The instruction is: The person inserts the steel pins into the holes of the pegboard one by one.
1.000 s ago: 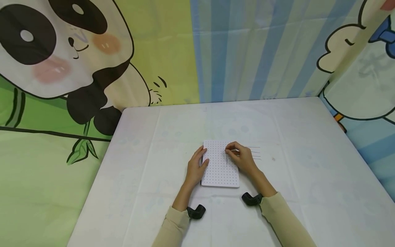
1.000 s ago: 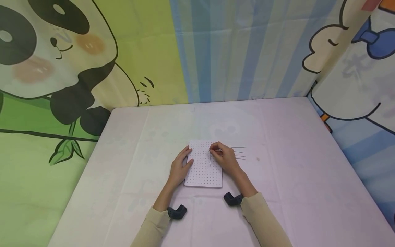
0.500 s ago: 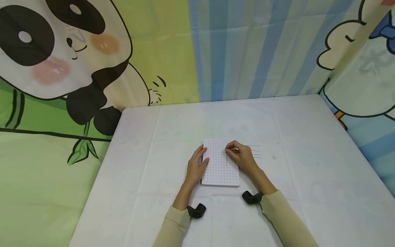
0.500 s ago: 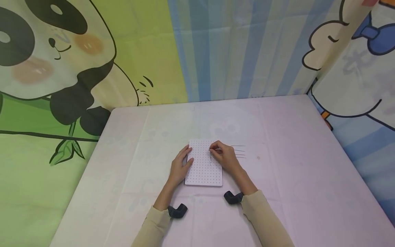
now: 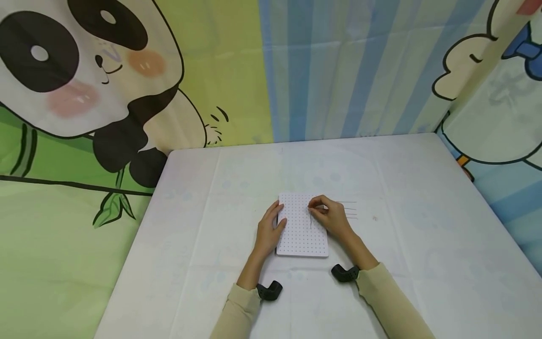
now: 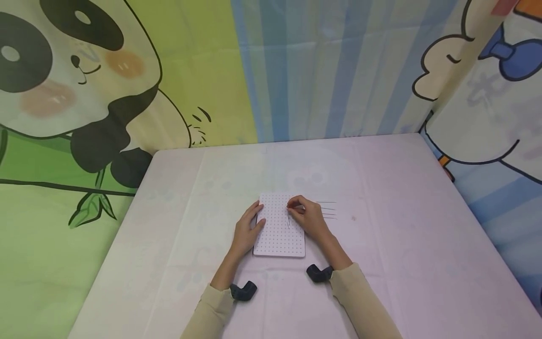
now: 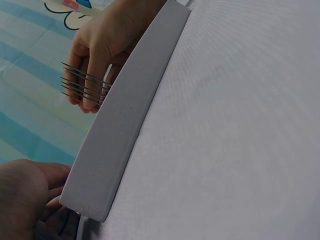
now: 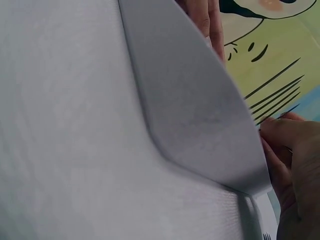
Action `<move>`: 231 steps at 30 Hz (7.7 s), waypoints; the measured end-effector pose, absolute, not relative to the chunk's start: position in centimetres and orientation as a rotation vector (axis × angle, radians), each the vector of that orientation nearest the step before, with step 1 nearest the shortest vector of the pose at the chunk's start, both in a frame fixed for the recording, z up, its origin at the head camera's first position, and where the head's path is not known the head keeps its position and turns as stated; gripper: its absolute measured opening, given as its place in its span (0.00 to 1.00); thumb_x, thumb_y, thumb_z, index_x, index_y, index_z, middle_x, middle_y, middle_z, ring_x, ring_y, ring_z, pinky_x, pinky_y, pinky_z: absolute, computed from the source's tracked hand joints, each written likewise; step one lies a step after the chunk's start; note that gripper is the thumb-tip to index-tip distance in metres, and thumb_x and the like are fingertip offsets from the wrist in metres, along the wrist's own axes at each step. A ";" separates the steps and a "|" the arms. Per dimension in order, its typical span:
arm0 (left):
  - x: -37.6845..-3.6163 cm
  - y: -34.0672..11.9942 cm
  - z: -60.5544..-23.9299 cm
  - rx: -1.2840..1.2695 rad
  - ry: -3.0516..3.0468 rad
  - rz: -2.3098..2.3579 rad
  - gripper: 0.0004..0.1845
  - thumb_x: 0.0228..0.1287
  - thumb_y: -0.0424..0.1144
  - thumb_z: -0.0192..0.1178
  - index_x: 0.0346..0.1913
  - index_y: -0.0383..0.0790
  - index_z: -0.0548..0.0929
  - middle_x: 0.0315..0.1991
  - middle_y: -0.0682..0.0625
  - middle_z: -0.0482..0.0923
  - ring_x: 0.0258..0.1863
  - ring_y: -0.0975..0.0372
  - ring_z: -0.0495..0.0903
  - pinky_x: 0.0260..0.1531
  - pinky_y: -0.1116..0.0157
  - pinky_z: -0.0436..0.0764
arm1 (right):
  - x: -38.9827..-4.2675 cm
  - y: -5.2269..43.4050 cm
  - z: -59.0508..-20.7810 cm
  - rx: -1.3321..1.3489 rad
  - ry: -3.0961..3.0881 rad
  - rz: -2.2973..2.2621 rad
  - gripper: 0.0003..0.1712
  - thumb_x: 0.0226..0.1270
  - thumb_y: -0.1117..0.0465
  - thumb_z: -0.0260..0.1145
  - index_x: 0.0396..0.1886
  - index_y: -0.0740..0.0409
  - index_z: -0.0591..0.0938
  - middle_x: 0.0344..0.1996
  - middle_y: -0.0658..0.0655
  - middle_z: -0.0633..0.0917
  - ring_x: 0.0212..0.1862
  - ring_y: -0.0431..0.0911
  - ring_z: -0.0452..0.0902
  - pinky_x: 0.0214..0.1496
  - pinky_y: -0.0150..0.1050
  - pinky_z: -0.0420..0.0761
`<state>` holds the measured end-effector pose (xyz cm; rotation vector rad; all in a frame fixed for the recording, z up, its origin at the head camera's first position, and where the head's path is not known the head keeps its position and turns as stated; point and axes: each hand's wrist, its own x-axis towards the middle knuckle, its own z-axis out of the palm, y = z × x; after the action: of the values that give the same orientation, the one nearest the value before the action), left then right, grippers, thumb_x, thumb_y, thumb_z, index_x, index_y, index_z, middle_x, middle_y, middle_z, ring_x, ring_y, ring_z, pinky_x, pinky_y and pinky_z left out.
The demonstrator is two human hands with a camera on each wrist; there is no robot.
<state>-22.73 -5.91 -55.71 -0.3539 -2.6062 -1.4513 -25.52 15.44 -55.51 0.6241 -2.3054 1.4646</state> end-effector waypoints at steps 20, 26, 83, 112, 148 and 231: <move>-22.7 -5.7 -55.9 -0.344 -2.617 -1.458 0.24 0.62 0.33 0.58 0.61 0.37 0.71 0.67 0.48 0.61 0.66 0.56 0.59 0.65 0.59 0.58 | -24.5 16.5 -55.2 0.524 -2.336 1.600 0.12 0.58 0.66 0.66 0.43 0.60 0.80 0.39 0.56 0.83 0.44 0.48 0.80 0.45 0.31 0.80; -22.6 -5.8 -55.9 -0.339 -2.625 -1.467 0.24 0.63 0.34 0.58 0.62 0.38 0.71 0.67 0.49 0.60 0.67 0.57 0.58 0.65 0.59 0.58 | -23.9 18.5 -55.0 0.404 -2.275 1.507 0.10 0.58 0.62 0.67 0.40 0.57 0.82 0.37 0.51 0.84 0.41 0.41 0.80 0.44 0.29 0.79; -22.7 -5.9 -55.7 -0.343 -2.614 -1.451 0.24 0.62 0.33 0.58 0.62 0.37 0.71 0.67 0.47 0.61 0.66 0.55 0.58 0.65 0.58 0.59 | -22.4 23.1 -56.5 0.441 -2.458 1.010 0.06 0.48 0.69 0.73 0.25 0.57 0.84 0.27 0.49 0.81 0.31 0.42 0.70 0.30 0.26 0.68; -22.8 -5.9 -55.8 -0.338 -2.609 -1.478 0.23 0.63 0.33 0.58 0.62 0.37 0.71 0.67 0.45 0.61 0.66 0.55 0.58 0.65 0.57 0.58 | -22.9 21.1 -54.4 0.398 -2.379 1.355 0.05 0.65 0.68 0.59 0.37 0.67 0.76 0.30 0.58 0.81 0.31 0.45 0.76 0.33 0.26 0.76; -22.7 -6.0 -55.7 -0.373 -2.600 -1.474 0.24 0.62 0.32 0.58 0.62 0.36 0.71 0.67 0.45 0.61 0.66 0.55 0.58 0.65 0.58 0.58 | -23.9 14.4 -51.2 0.501 -2.298 1.538 0.08 0.57 0.76 0.63 0.36 0.72 0.76 0.35 0.65 0.81 0.42 0.55 0.80 0.41 0.37 0.82; -22.6 -5.9 -55.6 -0.365 -2.594 -1.470 0.23 0.62 0.32 0.58 0.61 0.35 0.71 0.67 0.46 0.62 0.66 0.55 0.59 0.65 0.59 0.58 | -23.5 23.2 -56.7 0.390 -2.337 1.127 0.07 0.46 0.70 0.73 0.27 0.59 0.86 0.28 0.51 0.83 0.34 0.43 0.76 0.34 0.18 0.73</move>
<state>-22.60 -5.89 -55.64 -0.3652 -2.5942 -1.4704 -23.54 23.24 -56.67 0.3898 -2.3367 1.1268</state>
